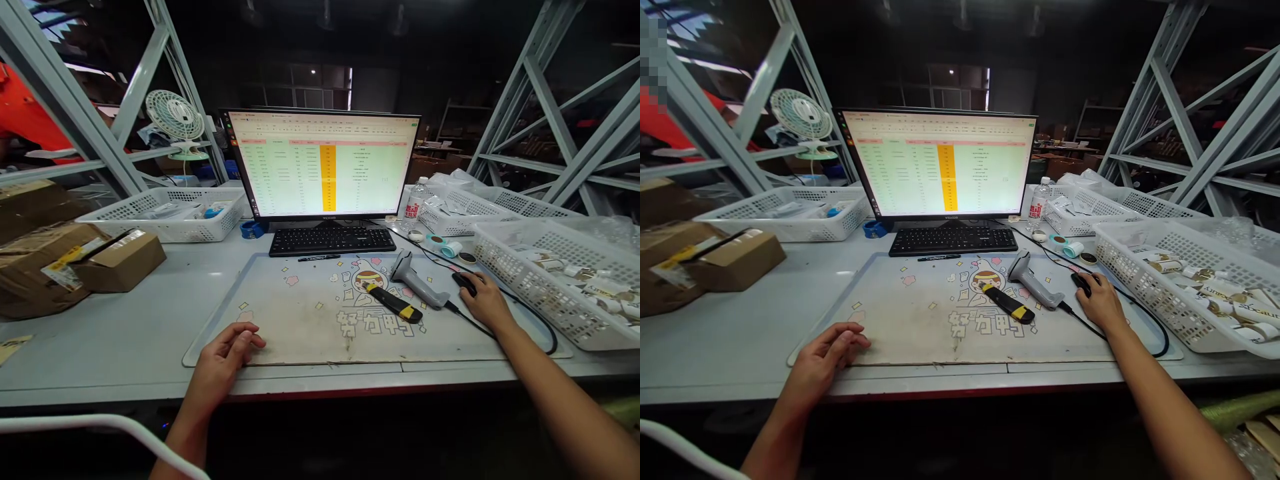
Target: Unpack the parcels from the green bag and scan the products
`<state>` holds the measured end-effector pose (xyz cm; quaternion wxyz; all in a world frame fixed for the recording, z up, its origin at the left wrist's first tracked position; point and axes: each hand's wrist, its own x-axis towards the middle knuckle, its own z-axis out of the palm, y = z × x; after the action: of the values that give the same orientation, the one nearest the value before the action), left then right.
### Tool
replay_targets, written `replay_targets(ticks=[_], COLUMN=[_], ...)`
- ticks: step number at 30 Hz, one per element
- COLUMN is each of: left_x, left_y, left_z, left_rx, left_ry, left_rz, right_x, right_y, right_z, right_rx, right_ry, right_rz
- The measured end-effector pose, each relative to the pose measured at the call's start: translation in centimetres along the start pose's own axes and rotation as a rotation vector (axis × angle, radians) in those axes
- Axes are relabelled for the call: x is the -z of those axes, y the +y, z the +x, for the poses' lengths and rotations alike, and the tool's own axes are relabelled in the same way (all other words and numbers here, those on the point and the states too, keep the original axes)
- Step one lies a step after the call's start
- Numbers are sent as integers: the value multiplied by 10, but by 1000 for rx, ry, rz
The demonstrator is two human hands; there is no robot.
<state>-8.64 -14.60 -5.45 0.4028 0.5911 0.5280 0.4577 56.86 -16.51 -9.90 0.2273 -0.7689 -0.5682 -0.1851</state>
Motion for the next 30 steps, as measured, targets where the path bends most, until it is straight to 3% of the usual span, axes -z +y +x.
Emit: replay_targets(ticks=[18, 30], left_x=[0, -3], left_y=[-1, -6], left_z=[1, -2], left_rx=[-17, -57], left_ry=[8, -9], left_rz=[-7, -77], right_x=[3, -7], right_y=[-1, 15], right_z=[0, 0], right_rx=[11, 119], right_ry=[22, -3], right_rz=[24, 122])
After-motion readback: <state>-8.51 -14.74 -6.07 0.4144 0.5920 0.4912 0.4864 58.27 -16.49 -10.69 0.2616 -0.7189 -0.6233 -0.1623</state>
